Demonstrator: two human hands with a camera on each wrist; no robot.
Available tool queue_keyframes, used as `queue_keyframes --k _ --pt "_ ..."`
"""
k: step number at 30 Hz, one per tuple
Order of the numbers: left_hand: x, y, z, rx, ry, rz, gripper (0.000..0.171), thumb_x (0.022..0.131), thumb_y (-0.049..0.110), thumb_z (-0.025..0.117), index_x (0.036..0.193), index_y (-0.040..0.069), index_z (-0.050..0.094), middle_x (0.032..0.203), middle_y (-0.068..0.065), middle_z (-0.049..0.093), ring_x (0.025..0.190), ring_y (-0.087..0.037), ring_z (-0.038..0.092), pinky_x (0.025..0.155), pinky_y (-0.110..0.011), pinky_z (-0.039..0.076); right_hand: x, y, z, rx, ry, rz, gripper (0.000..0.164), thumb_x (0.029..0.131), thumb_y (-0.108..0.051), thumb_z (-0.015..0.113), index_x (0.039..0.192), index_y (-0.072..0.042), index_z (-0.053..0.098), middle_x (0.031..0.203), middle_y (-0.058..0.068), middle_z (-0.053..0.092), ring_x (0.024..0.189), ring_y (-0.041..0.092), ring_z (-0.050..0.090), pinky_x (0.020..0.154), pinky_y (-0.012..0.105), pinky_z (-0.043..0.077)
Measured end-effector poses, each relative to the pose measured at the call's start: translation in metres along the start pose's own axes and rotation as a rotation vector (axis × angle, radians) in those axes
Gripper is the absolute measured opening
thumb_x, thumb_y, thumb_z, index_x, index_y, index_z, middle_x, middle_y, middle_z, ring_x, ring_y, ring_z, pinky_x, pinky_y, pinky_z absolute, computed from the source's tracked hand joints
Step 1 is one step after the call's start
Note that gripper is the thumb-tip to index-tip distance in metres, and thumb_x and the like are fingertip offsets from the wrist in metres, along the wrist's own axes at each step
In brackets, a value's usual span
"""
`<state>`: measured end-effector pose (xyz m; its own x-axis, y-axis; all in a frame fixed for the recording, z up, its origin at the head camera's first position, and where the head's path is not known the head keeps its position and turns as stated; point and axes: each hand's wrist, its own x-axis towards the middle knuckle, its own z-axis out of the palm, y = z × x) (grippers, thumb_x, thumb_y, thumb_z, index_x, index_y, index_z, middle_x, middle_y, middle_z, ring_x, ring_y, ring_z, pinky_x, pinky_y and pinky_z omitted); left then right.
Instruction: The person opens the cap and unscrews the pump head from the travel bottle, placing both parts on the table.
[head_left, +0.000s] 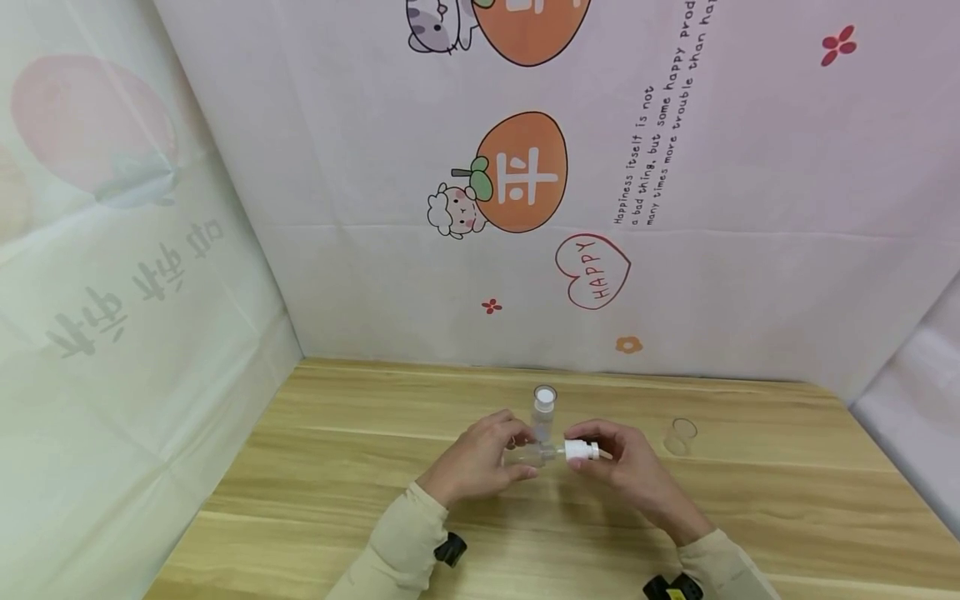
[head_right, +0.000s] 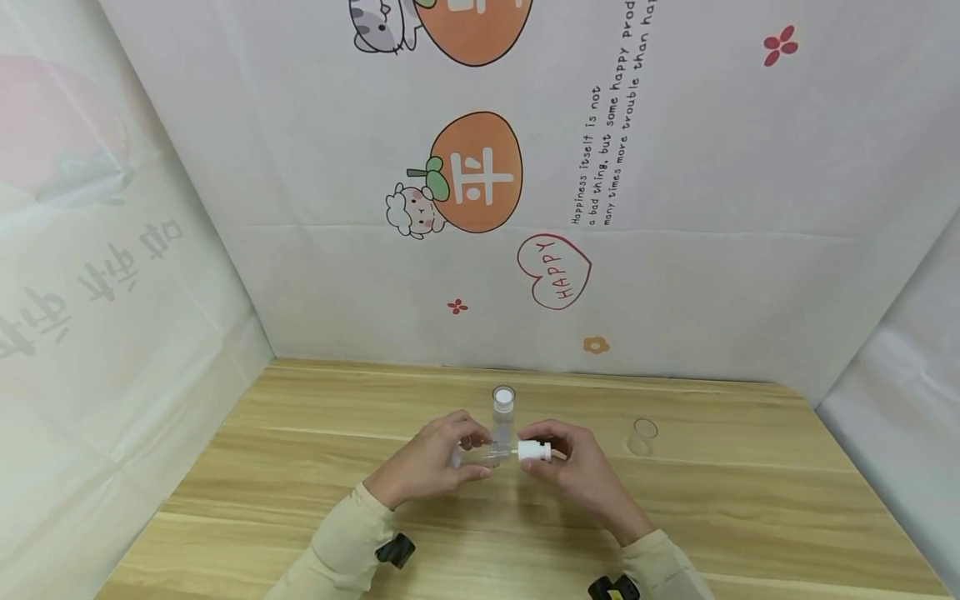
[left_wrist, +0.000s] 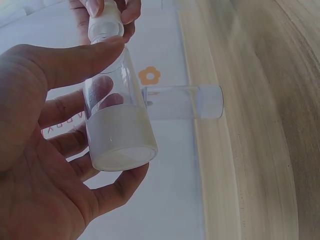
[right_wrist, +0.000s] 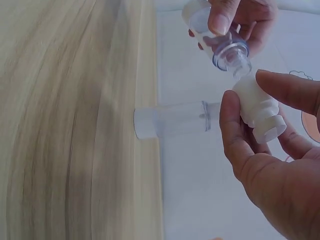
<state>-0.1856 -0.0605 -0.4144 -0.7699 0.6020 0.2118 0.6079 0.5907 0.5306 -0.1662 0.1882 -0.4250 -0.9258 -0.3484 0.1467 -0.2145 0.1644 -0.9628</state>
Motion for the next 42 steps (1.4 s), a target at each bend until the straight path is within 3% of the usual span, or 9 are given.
queue_keyframes --k 6,12,19,28,42 --pt "-0.002 -0.001 -0.001 -0.009 0.000 -0.012 0.033 0.088 0.023 0.082 0.115 0.008 0.070 0.105 -0.003 0.064 0.094 -0.013 0.059 0.084 -0.025 0.050 -0.001 0.002 -0.004 -0.066 0.071 0.011 0.036 0.086 0.001 0.078 0.120 0.007 0.066 0.119 0.024 0.064 0.099 0.014 0.064 0.077 0.027 0.057" --pt "-0.003 -0.003 -0.001 -0.005 0.003 -0.014 0.033 0.088 0.024 0.082 0.115 0.009 0.070 0.106 -0.002 0.064 0.094 -0.011 0.058 0.084 -0.025 0.050 0.002 0.007 -0.008 -0.125 0.100 0.054 0.039 0.087 0.002 0.077 0.122 0.010 0.064 0.121 0.028 0.062 0.097 0.021 0.065 0.074 0.026 0.057" --pt "-0.004 -0.004 -0.001 -0.001 0.005 -0.017 0.034 0.089 0.027 0.081 0.117 0.011 0.070 0.107 -0.001 0.064 0.095 -0.009 0.058 0.084 -0.024 0.050 0.012 0.025 -0.009 -0.277 0.122 0.027 0.032 0.087 0.000 0.078 0.117 0.005 0.068 0.113 0.017 0.068 0.097 0.028 0.065 0.074 0.025 0.055" --pt "-0.005 -0.005 -0.002 -0.015 0.009 -0.026 0.032 0.089 0.025 0.081 0.116 0.011 0.070 0.107 0.000 0.064 0.095 -0.010 0.058 0.084 -0.025 0.050 0.027 0.040 -0.007 -0.445 0.134 0.040 0.029 0.086 0.000 0.079 0.113 0.000 0.070 0.108 0.009 0.070 0.094 0.025 0.066 0.080 0.038 0.056" --pt "-0.004 -0.005 -0.002 -0.022 0.009 -0.016 0.032 0.089 0.023 0.081 0.116 0.010 0.070 0.108 -0.003 0.065 0.095 -0.012 0.059 0.084 -0.025 0.051 0.043 0.049 -0.005 -0.572 0.133 0.130 0.028 0.083 0.001 0.080 0.109 0.001 0.069 0.102 0.011 0.070 0.094 0.027 0.065 0.084 0.046 0.055"
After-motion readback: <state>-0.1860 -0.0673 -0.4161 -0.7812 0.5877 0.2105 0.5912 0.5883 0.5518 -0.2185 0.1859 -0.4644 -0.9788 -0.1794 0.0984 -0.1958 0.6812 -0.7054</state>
